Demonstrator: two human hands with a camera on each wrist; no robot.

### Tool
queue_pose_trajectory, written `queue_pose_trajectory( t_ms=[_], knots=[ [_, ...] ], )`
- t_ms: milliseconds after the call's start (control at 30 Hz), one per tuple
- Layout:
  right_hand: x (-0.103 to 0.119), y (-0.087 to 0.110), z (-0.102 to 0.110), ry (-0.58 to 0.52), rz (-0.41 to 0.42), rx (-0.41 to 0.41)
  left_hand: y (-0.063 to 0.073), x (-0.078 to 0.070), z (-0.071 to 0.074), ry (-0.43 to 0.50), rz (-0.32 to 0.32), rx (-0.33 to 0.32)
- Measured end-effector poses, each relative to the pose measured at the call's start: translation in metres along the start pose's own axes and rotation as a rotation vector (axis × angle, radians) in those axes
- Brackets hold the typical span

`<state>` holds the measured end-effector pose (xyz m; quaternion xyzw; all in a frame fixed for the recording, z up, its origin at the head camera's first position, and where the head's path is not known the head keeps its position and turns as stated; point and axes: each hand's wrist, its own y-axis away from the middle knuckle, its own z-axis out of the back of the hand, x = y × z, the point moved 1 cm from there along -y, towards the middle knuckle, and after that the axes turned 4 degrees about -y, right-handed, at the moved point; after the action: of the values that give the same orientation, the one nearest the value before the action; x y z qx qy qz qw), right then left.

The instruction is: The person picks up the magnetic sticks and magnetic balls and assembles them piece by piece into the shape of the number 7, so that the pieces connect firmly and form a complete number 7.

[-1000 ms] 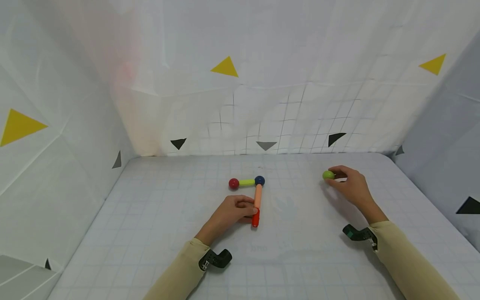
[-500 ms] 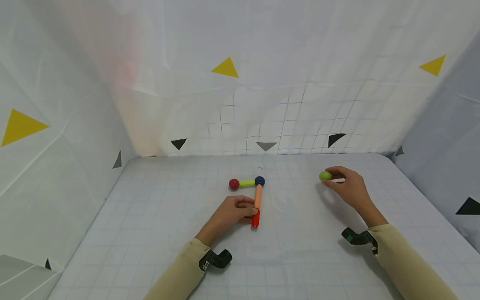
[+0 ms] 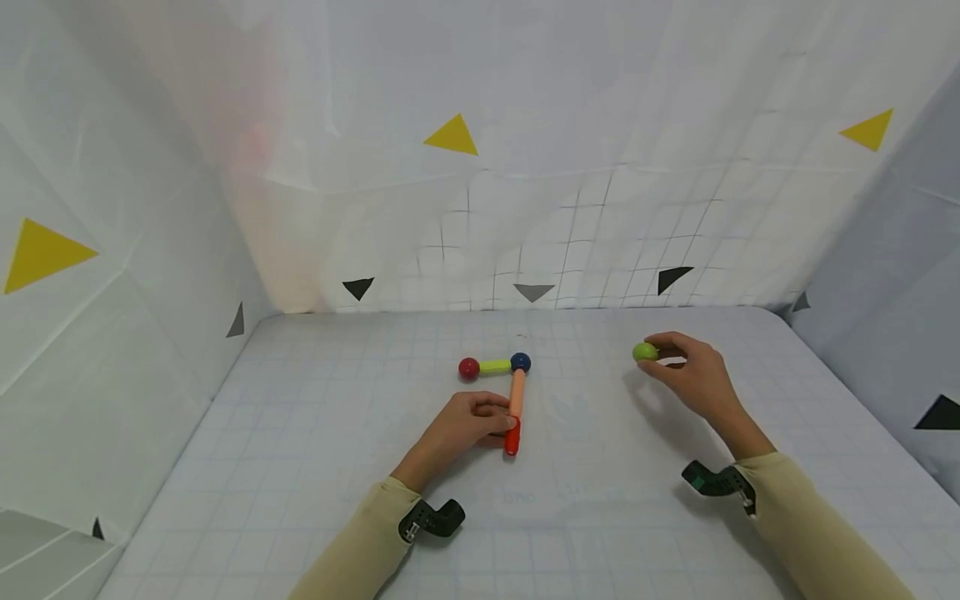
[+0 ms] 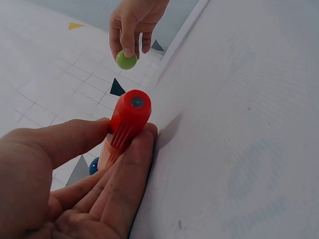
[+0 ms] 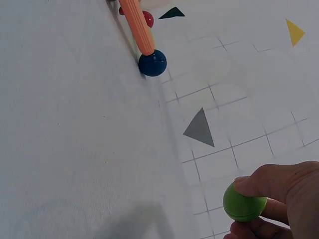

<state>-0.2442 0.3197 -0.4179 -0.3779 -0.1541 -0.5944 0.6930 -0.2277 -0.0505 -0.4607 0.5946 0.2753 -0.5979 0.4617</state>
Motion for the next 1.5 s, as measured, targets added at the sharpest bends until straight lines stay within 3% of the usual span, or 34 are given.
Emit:
queue_pose_trajectory(
  t_ms=[900,1167,1500],
  knots=[
    [0.024,0.011,-0.015,-0.032,0.033,0.042,-0.001,0.002,0.001,-0.004,-0.021,0.004],
    [0.03,0.018,-0.02,-0.074,0.045,0.074,0.001,0.002,-0.001,-0.011,0.001,0.011],
    [0.051,0.023,-0.028,-0.117,0.13,0.092,-0.001,0.001,0.001,-0.024,-0.006,0.009]
  ],
)
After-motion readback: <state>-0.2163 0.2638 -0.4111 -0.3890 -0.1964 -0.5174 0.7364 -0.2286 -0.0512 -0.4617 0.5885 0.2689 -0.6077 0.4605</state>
